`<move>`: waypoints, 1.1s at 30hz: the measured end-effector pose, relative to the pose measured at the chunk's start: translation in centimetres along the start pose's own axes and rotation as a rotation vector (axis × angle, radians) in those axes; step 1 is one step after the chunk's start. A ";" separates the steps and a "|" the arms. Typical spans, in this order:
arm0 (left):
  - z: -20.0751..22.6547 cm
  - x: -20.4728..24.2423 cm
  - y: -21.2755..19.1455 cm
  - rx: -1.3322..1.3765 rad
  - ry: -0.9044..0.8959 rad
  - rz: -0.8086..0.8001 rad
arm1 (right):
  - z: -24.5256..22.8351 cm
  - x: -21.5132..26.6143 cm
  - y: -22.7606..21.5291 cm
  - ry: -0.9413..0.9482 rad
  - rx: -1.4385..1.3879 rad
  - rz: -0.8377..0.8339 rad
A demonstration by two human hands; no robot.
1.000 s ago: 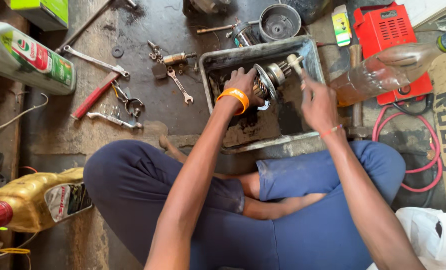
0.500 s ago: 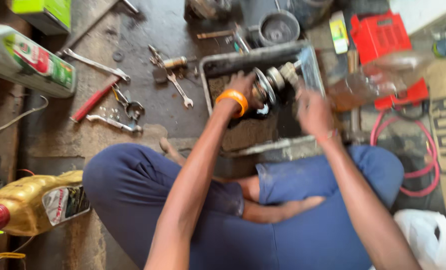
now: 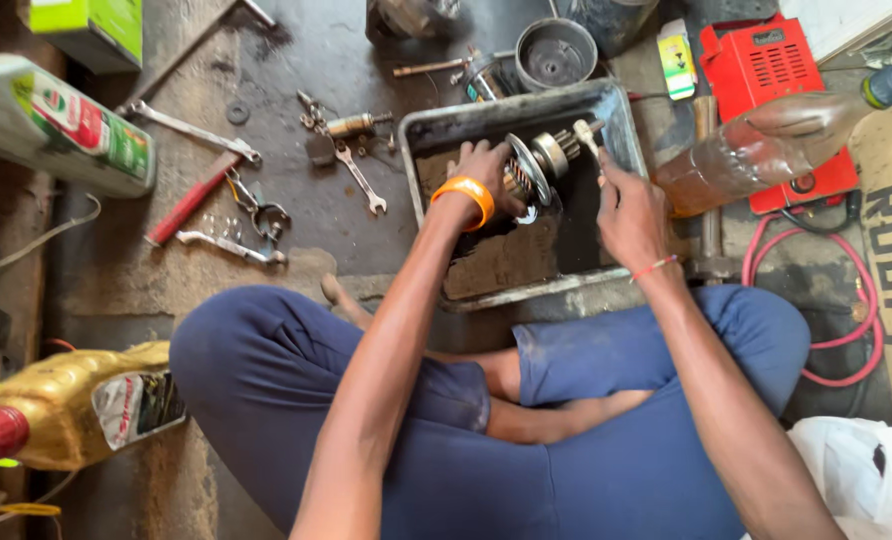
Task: The person sits on the floor and scrubs a motor rotor with a brush inside a metal tray containing liquid. They rotate the rotor to clean different sections, including the copper windings and metal shaft, using a repetitive scrubbing motion.
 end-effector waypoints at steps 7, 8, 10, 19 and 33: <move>1.7 1.8 -2.0 -0.022 -0.020 0.080 | -0.7 -0.3 -0.1 -0.135 0.008 0.074; 1.9 2.0 -2.2 -0.034 -0.038 0.125 | -0.5 -0.5 -0.1 -0.079 0.015 0.055; 2.8 2.7 -1.3 -0.063 -0.062 0.227 | 0.2 -0.1 -0.5 0.048 0.033 0.004; 5.5 3.8 4.4 -0.483 -0.175 0.754 | -0.1 -0.3 -0.6 -0.048 -0.034 0.062; 2.5 1.5 2.9 -0.424 -0.099 0.518 | 1.5 -0.6 -0.1 -0.047 -0.108 0.040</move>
Point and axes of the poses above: each hand's wrist, its own x-axis away from the middle knuckle, its own y-axis out of the palm, z = x × y, the point moved 3 cm from there along -x, towards the middle knuckle, and after that the axes turned 13 degrees about -z, right-handed, at the moved point
